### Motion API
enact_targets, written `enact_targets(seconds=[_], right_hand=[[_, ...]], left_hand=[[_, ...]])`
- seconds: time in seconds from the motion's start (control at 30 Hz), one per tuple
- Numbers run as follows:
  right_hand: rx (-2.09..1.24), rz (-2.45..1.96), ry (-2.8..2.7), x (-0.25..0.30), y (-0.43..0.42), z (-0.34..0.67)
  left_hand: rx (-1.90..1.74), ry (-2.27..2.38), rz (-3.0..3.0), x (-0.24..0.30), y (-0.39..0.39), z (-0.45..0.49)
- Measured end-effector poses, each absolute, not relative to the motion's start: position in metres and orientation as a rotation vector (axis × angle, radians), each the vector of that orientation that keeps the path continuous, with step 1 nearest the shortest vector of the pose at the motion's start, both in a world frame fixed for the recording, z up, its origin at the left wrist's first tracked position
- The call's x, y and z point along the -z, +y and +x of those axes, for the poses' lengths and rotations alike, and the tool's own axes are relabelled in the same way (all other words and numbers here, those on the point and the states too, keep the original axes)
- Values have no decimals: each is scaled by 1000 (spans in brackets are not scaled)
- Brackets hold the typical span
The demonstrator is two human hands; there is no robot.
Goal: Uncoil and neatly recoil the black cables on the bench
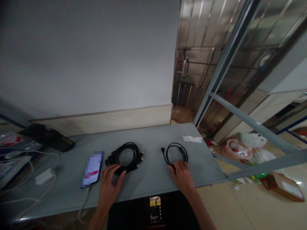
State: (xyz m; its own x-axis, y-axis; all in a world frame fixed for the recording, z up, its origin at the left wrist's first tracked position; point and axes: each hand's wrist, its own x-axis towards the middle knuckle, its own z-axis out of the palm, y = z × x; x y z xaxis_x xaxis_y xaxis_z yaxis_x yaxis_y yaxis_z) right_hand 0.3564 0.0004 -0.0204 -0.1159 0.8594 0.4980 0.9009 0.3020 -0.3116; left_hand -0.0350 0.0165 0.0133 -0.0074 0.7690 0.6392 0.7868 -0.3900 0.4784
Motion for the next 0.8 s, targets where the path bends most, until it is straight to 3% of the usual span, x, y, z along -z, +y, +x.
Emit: enact_targets(seconds=[0.57,0.8], right_hand=[[-153,-1539,-1604,19,-6,356],[-675,-1435,-1241,-15,-61,301]], left_hand=[[1492,-1689,-2128,-15,11,-36],[1736,-1874,-2295,-27,-23,-3]])
